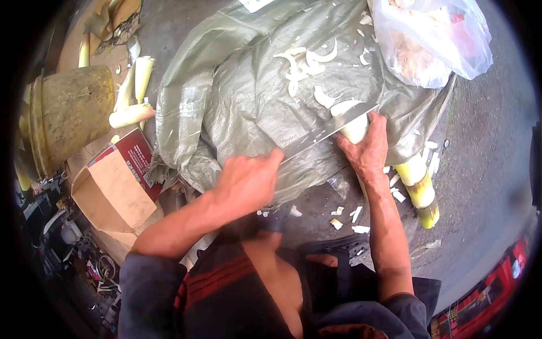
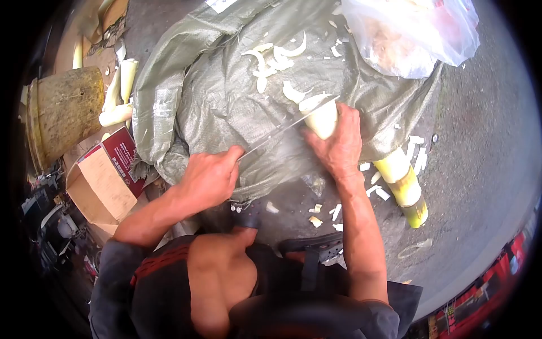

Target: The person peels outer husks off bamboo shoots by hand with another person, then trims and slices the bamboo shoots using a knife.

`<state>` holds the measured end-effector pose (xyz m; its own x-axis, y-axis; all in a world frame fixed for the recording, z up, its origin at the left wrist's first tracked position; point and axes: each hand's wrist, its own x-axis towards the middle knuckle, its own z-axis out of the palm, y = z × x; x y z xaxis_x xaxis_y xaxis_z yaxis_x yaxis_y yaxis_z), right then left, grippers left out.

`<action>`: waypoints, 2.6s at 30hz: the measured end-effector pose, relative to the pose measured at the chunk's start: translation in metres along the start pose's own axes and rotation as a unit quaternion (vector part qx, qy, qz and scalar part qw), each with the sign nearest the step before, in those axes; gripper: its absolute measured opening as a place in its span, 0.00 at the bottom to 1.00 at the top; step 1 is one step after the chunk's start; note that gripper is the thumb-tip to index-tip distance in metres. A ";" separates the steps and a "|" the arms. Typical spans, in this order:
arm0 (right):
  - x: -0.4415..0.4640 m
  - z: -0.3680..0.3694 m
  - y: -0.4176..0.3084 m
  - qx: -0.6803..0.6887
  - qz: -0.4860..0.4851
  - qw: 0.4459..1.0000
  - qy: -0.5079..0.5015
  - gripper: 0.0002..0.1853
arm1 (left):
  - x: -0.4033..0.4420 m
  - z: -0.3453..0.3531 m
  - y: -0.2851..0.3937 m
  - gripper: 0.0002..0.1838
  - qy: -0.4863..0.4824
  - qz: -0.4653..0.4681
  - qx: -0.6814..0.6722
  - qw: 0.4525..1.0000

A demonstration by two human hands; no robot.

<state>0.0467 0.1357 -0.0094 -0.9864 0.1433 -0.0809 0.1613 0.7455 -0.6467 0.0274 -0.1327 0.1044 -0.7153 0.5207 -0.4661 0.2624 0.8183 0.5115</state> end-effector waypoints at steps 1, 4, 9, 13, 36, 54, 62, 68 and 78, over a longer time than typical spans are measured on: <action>0.001 0.000 0.000 0.002 -0.004 1.000 0.001 0.45 | 0.003 0.001 -0.001 0.09 -0.006 0.000 0.000 1.000; 0.001 -0.001 -0.001 0.002 -0.014 1.000 0.005 0.45 | 0.022 0.002 0.003 0.10 -0.027 -0.005 0.004 1.000; 0.002 -0.002 -0.003 -0.002 -0.002 1.000 -0.001 0.44 | 0.061 0.018 0.008 0.09 0.004 0.019 -0.012 1.000; 0.002 -0.004 -0.004 0.000 -0.003 1.000 0.003 0.44 | 0.083 0.023 0.011 0.10 0.027 0.034 -0.011 0.999; -0.012 0.004 -0.020 0.009 0.083 0.996 -0.022 0.48 | -0.002 0.005 -0.016 0.10 0.068 0.004 -0.027 0.997; -0.007 0.001 -0.011 0.001 0.003 1.000 -0.012 0.42 | 0.061 0.029 -0.001 0.09 0.048 0.014 -0.041 0.998; -0.003 -0.004 -0.016 -0.136 -0.010 0.990 0.027 0.45 | 0.089 0.028 -0.001 0.09 0.075 0.011 -0.032 0.997; -0.009 0.002 -0.011 -0.046 -0.008 0.999 0.025 0.46 | 0.011 0.005 -0.002 0.10 0.037 -0.021 -0.042 0.998; -0.007 0.002 -0.005 -0.035 -0.015 0.999 0.031 0.45 | 0.003 0.006 -0.007 0.12 0.003 -0.018 -0.025 1.000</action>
<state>0.0526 0.1299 -0.0069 -0.9873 0.1582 -0.0138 0.1355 0.7937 -0.5931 0.0273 -0.1347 0.0950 -0.7280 0.4889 -0.4805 0.2027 0.8232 0.5304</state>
